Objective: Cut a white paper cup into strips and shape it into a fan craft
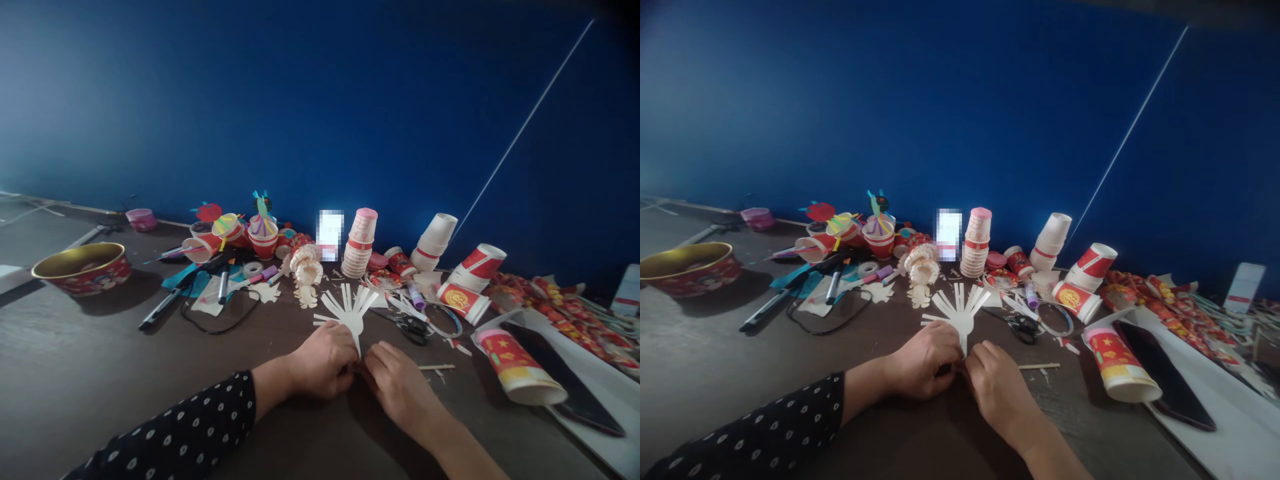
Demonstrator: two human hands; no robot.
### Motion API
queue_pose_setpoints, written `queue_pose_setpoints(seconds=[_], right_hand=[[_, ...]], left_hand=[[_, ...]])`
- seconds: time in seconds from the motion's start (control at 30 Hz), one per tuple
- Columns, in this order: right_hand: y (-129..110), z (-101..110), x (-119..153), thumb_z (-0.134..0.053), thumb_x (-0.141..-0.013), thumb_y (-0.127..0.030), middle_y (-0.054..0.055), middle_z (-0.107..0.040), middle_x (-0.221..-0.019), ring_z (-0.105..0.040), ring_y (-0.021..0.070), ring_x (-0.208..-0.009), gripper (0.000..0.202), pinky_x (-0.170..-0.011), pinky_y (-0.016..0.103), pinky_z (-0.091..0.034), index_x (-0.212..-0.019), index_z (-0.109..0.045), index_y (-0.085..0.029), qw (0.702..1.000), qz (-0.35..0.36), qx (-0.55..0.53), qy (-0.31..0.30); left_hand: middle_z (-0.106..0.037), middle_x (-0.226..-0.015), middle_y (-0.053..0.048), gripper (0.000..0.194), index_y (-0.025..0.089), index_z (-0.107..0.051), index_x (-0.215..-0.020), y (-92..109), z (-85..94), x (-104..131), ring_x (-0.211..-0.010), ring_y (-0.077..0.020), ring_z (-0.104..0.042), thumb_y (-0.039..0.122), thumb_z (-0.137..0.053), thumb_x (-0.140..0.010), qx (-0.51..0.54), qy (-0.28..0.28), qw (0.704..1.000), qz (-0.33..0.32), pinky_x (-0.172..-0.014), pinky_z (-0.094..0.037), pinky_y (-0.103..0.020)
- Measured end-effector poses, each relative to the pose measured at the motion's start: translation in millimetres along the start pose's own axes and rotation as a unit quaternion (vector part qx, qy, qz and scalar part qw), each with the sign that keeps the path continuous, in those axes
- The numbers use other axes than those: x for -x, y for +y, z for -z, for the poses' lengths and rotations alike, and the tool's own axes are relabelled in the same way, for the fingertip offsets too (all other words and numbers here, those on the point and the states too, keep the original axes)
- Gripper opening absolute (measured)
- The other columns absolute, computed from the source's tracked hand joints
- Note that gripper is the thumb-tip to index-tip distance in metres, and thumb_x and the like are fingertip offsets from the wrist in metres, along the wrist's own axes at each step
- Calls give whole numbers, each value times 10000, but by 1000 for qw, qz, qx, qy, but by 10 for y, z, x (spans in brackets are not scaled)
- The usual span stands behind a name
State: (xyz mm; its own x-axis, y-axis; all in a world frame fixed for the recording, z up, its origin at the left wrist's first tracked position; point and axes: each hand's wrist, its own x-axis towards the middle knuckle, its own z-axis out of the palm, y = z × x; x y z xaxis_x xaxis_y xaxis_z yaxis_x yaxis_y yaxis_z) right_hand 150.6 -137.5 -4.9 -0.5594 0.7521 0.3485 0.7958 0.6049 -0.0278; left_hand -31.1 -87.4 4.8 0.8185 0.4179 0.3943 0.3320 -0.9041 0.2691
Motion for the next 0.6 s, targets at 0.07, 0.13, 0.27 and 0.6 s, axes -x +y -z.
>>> queue_pose_setpoints(seconds=[0.07,0.13,0.27,0.6], right_hand=[[-7,8,-1,-437,-864,-88,45,-536,-767,-466,179,-728,173,-647,297,-342,-745,-536,-166,1000,-12,-7,-10],[-15,18,-1,-431,-861,-81,48,-534,-780,-466,183,-736,168,-653,301,-347,-756,-531,-166,1000,-22,-12,-18],[-30,32,-6,-425,-850,-58,49,-533,-790,-465,188,-741,170,-667,308,-353,-762,-520,-167,999,-40,-24,-23],[-111,96,-45,-446,-830,-50,39,-544,-785,-496,182,-757,176,-669,290,-378,-726,-504,-179,987,-122,-100,-26]], left_hand=[[-628,-777,-24,37,164,-583,-695,-7,-18,-9,-818,-173,-548,165,-582,-657,14,1,1000,10,-773,-361,-314],[-637,-786,-22,18,164,-583,-688,-10,-37,-20,-823,-172,-553,160,-587,-671,25,2,999,21,-781,-360,-314],[-648,-811,-19,32,160,-580,-669,1,-73,-27,-825,-173,-555,141,-606,-664,47,15,998,38,-777,-362,-313],[-619,-841,-21,75,163,-586,-569,55,-141,-72,-848,-180,-522,117,-612,-622,93,42,983,155,-774,-385,-317]])
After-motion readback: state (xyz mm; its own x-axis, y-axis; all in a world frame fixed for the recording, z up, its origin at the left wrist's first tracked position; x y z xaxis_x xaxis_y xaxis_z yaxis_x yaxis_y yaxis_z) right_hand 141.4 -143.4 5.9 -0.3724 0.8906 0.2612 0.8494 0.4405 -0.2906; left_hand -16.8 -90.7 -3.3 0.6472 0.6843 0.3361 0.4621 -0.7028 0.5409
